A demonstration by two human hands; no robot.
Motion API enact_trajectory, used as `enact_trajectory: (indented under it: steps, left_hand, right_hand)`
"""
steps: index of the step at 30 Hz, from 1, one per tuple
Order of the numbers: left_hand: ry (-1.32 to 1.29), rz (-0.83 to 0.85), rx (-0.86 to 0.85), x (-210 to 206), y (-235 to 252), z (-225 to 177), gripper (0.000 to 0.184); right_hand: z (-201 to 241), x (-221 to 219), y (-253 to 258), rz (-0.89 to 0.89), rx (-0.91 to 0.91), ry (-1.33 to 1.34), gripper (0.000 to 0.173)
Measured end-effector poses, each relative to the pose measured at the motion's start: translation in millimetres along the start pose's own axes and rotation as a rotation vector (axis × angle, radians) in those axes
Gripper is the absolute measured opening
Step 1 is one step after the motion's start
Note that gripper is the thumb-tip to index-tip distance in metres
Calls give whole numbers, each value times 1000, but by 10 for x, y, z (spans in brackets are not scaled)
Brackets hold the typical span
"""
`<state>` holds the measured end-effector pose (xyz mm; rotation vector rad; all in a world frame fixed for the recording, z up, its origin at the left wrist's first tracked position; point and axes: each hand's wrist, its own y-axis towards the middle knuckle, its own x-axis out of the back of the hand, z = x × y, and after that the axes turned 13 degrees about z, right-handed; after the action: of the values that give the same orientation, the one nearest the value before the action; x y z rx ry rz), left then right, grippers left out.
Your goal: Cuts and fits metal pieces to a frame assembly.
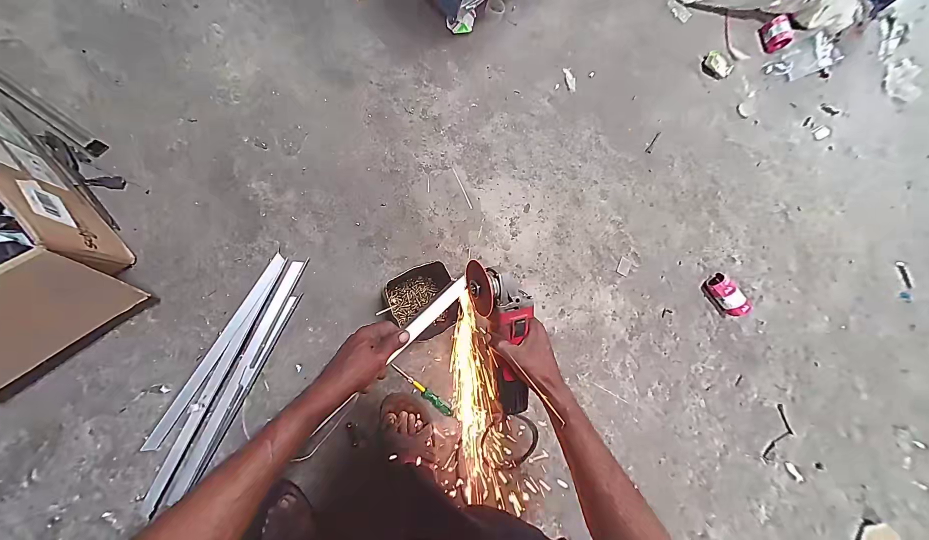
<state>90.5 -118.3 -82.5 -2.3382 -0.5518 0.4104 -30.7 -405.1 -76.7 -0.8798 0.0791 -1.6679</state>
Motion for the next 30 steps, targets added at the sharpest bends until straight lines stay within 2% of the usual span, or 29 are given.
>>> enact_trajectory:
  steps: [11,16,21,25,30]
  left_hand:
    - [20,-10,-8,-8,5,35,33]
    - [320,-91,-120,-205,-54,174,36]
    - [486,-198,-224,-580,-83,439,33]
    - [591,-252,-164,-741,-68,569,37]
    - [716,-235,-58,-788,-67,518,42]
  right_hand:
    - [-94,-45,-99,-40,26,84,61]
    - [-227,-45,-358,-92,18,199,61]
    - [-394,-122,-616,-95,-59,245,56]
    - [-491,-205,-717,-84,-111,237,56]
    - [-518,-264,-672,-38,-113,217,59]
